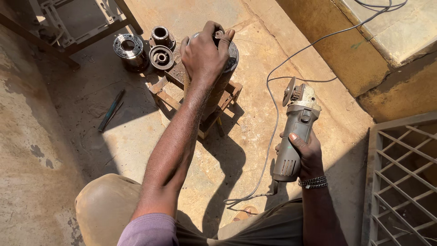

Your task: The person sits on the ground and uses an angle grinder to grind rust and residue off a rusty cylindrical metal housing mounted on a metal stand. They rotate and reposition the housing to grind different sides, briefly handle a smaller metal part, then resume grinding the housing and its central shaft.

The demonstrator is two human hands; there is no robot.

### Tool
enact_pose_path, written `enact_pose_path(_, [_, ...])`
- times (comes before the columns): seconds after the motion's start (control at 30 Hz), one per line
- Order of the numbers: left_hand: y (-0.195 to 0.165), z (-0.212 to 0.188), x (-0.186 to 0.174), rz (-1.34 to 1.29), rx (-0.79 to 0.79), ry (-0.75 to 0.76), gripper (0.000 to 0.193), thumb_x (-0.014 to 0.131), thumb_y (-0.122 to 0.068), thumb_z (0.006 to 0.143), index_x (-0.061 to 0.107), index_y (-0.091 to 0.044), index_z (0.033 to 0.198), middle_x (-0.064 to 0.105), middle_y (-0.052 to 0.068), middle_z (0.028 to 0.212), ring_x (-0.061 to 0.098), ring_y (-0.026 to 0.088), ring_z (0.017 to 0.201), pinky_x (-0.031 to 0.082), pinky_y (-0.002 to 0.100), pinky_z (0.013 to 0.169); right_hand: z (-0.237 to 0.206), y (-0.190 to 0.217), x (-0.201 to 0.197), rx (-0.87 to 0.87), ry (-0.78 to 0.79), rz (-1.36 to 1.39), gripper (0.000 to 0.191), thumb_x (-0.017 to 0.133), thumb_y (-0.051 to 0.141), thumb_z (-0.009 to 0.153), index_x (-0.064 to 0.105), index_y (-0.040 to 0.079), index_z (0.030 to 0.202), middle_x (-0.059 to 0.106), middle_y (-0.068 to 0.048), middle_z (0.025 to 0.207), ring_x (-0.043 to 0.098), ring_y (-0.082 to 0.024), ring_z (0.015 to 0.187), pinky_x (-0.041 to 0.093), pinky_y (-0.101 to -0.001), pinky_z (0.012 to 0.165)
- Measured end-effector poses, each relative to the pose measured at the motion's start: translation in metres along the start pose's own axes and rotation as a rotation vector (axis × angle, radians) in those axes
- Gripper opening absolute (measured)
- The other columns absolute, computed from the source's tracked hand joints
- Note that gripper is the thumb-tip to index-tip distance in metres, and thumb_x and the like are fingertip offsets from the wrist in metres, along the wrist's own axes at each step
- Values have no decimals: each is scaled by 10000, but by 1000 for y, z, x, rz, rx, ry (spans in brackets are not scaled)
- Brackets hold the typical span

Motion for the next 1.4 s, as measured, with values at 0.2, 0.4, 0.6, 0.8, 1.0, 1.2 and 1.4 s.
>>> enact_pose_path(0.2, [52, 28, -21, -221, 147, 357, 394, 721, -591, 957, 743, -209, 1053, 762, 8, 851, 729, 152, 743, 609, 428, 682, 6, 0, 9, -42, 31, 29, 552, 706, 200, 897, 450, -31, 1328, 659, -206, 1028, 731, -256, 730, 646, -392, 604])
enact_pose_path(0.4, [70, 42, -18, -382, 318, 405, 393, 761, -563, 957, 757, -179, 1038, 775, 8, 875, 755, 167, 803, 603, 389, 716, 3, -9, 23, -29, 118, 114, 520, 709, 167, 919, 454, -37, 1325, 641, -183, 1010, 734, -262, 747, 643, -391, 621])
enact_pose_path(0.6, [48, 19, -15, -107, 256, 204, 649, 820, -661, 865, 674, -187, 1284, 715, 79, 1128, 643, 296, 1132, 578, 537, 884, -12, -8, 23, -33, 49, 24, 532, 710, 182, 890, 467, -34, 1312, 657, -171, 998, 732, -245, 719, 638, -386, 587])
enact_pose_path(0.8, [40, -31, -44, 85, 162, 34, 1234, 1007, -750, 463, 463, -168, 1405, 406, 253, 1448, 322, 556, 1384, 399, 736, 1045, -5, -13, 13, -32, 43, -3, 525, 699, 179, 891, 470, -41, 1309, 674, -203, 978, 727, -255, 698, 637, -390, 576])
enact_pose_path(1.0, [47, -15, -43, 50, 47, 307, 1516, 1027, -706, 386, 245, -106, 1538, 349, 361, 1435, 407, 519, 1327, 438, 706, 1024, 1, -18, 17, -8, 126, 161, 464, 683, 166, 929, 465, -41, 1282, 653, -192, 978, 740, -259, 724, 650, -391, 598])
enact_pose_path(1.2, [36, 9, -12, 200, -30, 546, 1287, 937, -726, 501, 459, -92, 1514, 378, 327, 1451, 490, 478, 1276, 534, 643, 969, -9, -14, 11, -20, 58, 32, 512, 697, 195, 908, 480, -39, 1309, 674, -211, 1014, 738, -258, 734, 649, -385, 616])
enact_pose_path(1.4, [74, -8, -49, 131, 161, 494, 1363, 1006, -751, 359, 532, -17, 1405, 389, 287, 1463, 465, 469, 1325, 470, 684, 1021, 1, -6, 2, -9, 36, 36, 537, 704, 207, 885, 458, -37, 1295, 664, -213, 1005, 744, -275, 715, 645, -407, 576])
Point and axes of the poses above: each hand's wrist, its own z-axis towards the middle knuckle, its own x-axis out of the palm, y = z × x, the point moved 2 cm from there along z, towards the middle knuckle
